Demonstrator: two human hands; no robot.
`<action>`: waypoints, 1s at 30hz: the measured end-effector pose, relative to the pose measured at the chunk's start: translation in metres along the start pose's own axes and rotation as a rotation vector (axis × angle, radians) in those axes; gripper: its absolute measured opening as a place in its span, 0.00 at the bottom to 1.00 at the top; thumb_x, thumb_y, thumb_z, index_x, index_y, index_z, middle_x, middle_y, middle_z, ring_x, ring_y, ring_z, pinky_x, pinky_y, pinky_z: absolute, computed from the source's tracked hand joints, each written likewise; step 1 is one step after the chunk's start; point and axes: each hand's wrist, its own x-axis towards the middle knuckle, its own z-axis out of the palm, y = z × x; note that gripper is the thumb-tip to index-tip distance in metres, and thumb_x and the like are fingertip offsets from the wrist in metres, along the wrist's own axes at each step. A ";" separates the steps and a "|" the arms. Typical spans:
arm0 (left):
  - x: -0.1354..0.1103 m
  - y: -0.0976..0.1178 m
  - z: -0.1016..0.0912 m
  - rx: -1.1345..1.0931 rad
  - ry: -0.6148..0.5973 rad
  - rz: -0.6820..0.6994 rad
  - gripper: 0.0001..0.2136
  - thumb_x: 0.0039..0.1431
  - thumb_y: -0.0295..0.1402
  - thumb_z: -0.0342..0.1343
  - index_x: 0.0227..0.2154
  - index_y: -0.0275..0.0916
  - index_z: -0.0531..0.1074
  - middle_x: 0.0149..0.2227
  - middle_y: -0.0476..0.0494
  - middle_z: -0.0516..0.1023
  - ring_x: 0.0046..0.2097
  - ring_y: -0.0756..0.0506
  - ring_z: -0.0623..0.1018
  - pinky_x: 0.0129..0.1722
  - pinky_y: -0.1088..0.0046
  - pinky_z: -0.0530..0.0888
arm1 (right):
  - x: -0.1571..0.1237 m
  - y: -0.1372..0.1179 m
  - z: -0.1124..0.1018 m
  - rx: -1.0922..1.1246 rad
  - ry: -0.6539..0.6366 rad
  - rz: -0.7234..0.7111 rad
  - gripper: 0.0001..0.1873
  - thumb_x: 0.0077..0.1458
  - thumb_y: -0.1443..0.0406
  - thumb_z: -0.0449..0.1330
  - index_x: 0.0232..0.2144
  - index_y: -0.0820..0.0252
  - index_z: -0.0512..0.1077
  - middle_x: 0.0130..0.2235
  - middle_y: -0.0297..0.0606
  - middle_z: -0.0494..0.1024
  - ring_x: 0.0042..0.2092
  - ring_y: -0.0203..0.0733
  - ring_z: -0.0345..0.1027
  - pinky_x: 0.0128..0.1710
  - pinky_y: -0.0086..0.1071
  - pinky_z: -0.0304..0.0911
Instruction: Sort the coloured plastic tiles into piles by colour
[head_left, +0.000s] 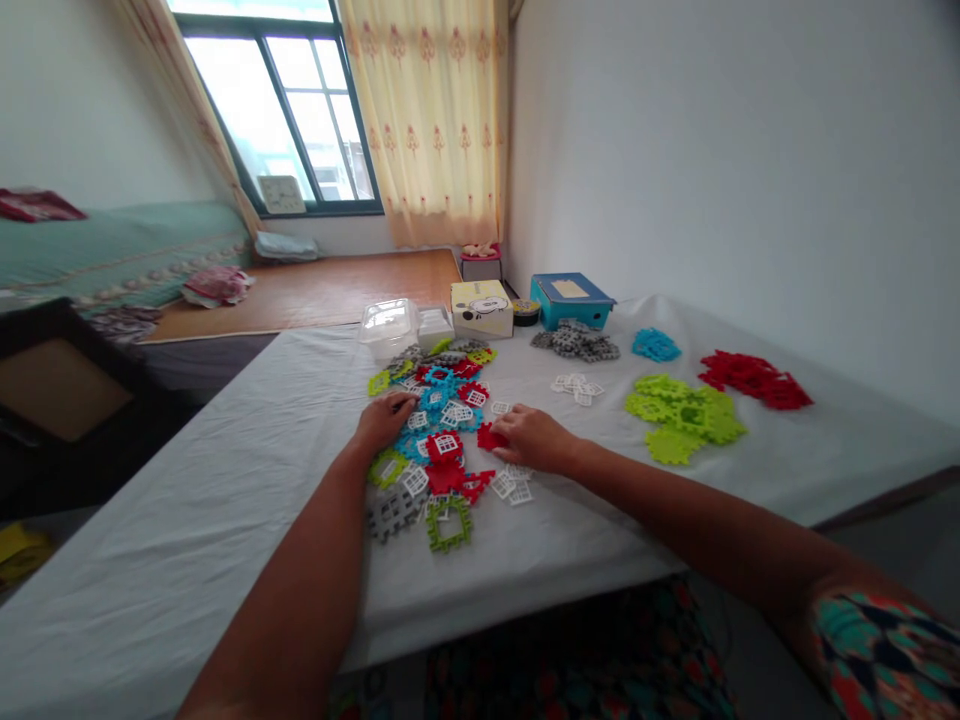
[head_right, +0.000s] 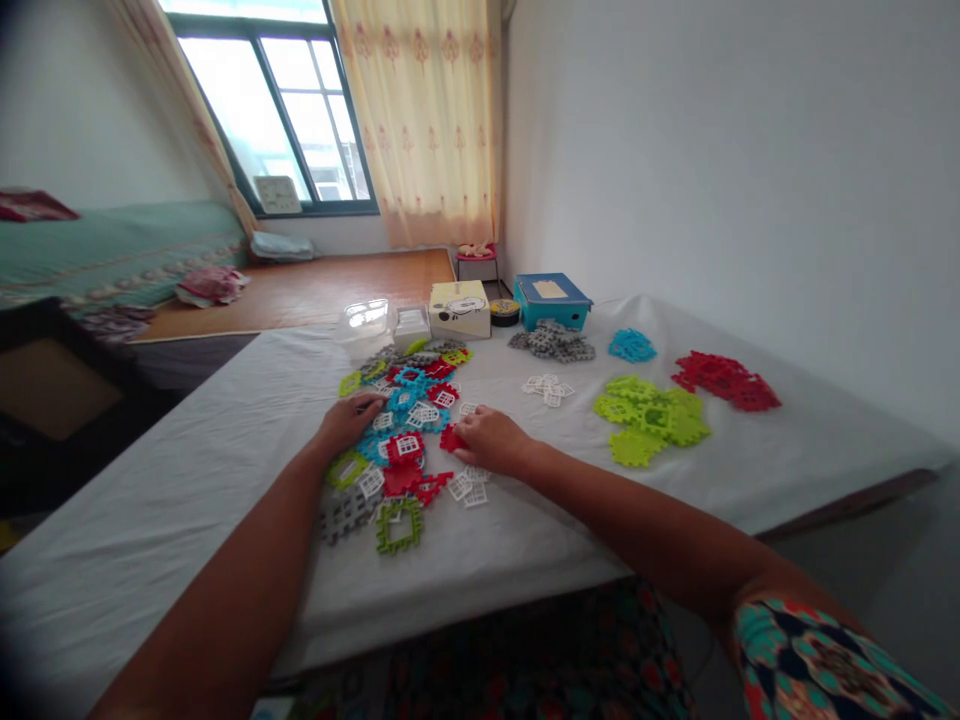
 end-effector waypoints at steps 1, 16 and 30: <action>0.000 0.001 -0.001 -0.005 0.000 0.000 0.18 0.58 0.44 0.47 0.41 0.43 0.78 0.44 0.45 0.80 0.46 0.42 0.77 0.47 0.69 0.71 | 0.000 0.000 0.000 -0.020 0.002 0.000 0.09 0.59 0.62 0.58 0.36 0.61 0.75 0.36 0.45 0.78 0.40 0.45 0.68 0.42 0.34 0.61; 0.004 -0.012 -0.001 0.006 -0.031 -0.002 0.21 0.57 0.48 0.46 0.43 0.45 0.77 0.45 0.46 0.80 0.47 0.42 0.77 0.47 0.69 0.71 | -0.131 0.155 -0.062 0.273 0.558 0.808 0.21 0.61 0.57 0.50 0.50 0.62 0.70 0.34 0.41 0.78 0.32 0.41 0.70 0.34 0.31 0.61; -0.002 -0.006 -0.002 -0.052 0.007 0.020 0.19 0.59 0.45 0.45 0.41 0.42 0.78 0.42 0.45 0.80 0.45 0.44 0.77 0.47 0.69 0.71 | -0.298 0.344 -0.049 -0.174 0.440 1.472 0.25 0.50 0.63 0.62 0.50 0.69 0.74 0.47 0.63 0.75 0.41 0.52 0.69 0.35 0.41 0.55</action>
